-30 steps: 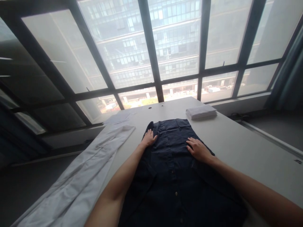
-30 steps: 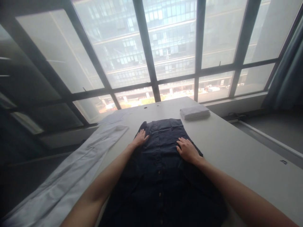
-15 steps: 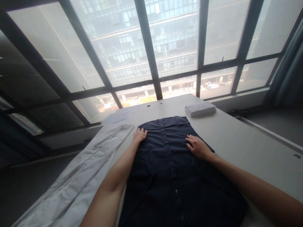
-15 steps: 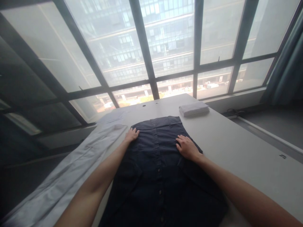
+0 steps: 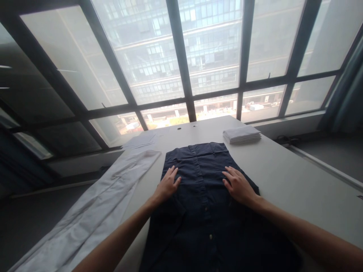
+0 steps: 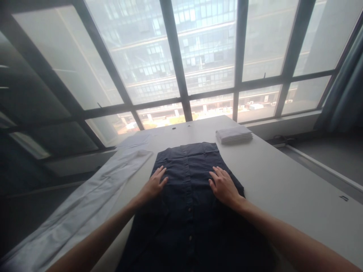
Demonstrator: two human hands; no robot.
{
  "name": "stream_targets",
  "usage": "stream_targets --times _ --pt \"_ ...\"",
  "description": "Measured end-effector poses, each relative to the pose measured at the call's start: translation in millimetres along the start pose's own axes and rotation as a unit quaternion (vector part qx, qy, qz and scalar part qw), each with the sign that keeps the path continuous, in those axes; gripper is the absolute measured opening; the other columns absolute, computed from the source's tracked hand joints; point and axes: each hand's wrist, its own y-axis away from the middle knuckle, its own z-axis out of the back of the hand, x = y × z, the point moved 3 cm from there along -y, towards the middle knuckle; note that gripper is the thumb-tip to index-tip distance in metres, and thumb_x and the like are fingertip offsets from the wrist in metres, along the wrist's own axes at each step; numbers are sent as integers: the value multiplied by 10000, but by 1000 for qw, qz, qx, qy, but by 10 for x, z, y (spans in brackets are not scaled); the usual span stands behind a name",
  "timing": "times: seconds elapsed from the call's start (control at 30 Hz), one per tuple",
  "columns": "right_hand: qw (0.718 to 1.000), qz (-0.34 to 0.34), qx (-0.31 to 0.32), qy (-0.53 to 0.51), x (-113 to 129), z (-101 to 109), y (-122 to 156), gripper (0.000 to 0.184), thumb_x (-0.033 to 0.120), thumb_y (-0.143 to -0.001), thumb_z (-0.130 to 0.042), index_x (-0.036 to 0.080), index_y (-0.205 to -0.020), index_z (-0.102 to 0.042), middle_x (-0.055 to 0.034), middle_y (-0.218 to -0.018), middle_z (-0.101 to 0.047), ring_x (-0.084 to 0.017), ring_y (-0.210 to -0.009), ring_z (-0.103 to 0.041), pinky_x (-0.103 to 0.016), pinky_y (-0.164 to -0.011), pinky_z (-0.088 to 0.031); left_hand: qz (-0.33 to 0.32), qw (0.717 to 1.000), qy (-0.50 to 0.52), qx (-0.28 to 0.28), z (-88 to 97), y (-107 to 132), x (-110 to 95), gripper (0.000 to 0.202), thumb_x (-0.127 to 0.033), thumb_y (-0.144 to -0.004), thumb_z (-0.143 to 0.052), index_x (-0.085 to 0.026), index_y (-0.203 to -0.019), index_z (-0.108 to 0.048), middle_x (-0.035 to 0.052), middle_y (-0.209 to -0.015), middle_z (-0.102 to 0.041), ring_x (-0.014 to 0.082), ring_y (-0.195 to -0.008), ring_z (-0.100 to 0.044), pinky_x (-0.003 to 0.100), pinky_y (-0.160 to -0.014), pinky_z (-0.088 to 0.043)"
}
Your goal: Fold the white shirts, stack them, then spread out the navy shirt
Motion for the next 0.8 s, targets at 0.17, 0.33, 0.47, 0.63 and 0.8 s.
stream_targets --times 0.17,0.33,0.47,0.63,0.8 --pt "996 -21 83 2 15 -144 121 601 491 -1028 -397 181 -1537 -471 -150 -1658 -297 -311 -1550 -216 -508 -1242 -198 -21 997 71 17 -24 517 -152 629 -516 -1003 -440 -207 -1552 -431 94 -1663 -298 282 -1546 -233 453 -1245 -249" --pt "994 -32 107 19 -10 -189 102 608 477 -1019 -417 175 -1544 -462 -153 -1655 -301 -310 -1551 -213 -492 -1243 -188 108 944 299 -90 136 53 116 464 -354 -886 -638 -168 -1311 -645 114 -1591 -431 292 -1497 -343 396 -1225 -293" --pt "994 -31 102 16 8 -160 98 595 463 -1020 -411 185 -1543 -466 -141 -1655 -307 -295 -1552 -217 -480 -1247 -180 288 848 437 -86 313 -604 529 384 -285 -819 -722 -158 -1167 -622 154 -1276 -640 287 -1172 -629 340 -916 -552" --pt "994 -38 102 0 29 -137 104 587 460 -1018 -413 196 -1539 -474 -134 -1655 -310 -291 -1547 -235 -473 -1250 -173 365 781 506 21 397 -1090 831 192 -282 -874 -673 -175 -1005 -584 43 -807 -624 142 -571 -590 240 -513 -519" --pt "994 -44 99 -3 38 -132 103 586 459 -1010 -429 202 -1534 -483 -137 -1653 -312 -293 -1547 -234 -477 -1249 -173 326 737 588 72 314 -1240 898 142 -276 -884 -685 -167 -841 -604 5 -607 -574 132 -451 -521 225 -421 -465"
